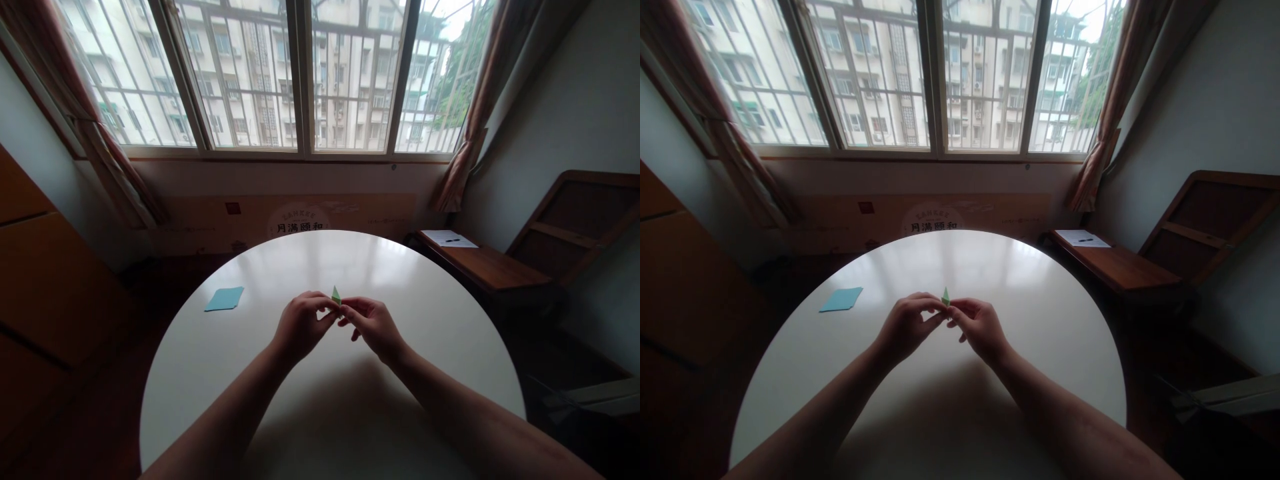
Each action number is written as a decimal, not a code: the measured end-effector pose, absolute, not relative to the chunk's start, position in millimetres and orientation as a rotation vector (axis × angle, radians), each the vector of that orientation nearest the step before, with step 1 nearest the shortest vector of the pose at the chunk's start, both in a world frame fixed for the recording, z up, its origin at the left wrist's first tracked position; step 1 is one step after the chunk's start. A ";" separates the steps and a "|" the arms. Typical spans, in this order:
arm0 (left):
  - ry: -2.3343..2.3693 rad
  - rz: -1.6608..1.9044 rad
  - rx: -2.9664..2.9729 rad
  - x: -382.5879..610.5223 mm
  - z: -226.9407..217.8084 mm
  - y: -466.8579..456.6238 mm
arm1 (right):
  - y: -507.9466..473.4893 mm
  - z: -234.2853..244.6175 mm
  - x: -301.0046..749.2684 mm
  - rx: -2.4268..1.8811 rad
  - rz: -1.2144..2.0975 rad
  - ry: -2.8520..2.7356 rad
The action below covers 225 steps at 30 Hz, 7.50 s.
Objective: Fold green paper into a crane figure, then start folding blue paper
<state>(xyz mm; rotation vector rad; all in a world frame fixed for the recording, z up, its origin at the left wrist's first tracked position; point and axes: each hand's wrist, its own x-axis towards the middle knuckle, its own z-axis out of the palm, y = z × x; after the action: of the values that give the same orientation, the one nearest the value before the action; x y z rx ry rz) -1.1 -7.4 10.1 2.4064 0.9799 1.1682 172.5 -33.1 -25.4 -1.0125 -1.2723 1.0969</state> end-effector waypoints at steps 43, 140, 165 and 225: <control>0.941 1.381 2.158 8.7 11.3 -15.0 | -34.1 -24.4 170.9 -0.886 0.915 -1.227; 0.868 1.366 1.582 12.2 19.6 -19.5 | -44.7 -11.5 169.2 -0.757 1.178 -1.166; 0.936 1.447 1.719 11.4 17.5 -21.0 | -46.8 -8.5 168.3 -0.790 1.153 -1.183; 0.912 1.083 1.469 7.0 23.0 -13.0 | -48.3 -9.5 172.6 -0.808 1.083 -1.296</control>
<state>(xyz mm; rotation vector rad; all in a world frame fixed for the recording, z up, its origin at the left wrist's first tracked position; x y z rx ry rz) 7.0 -13.0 23.0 1.4690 0.9115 1.0831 172.6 -48.3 -9.5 -0.8084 -1.2963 1.0830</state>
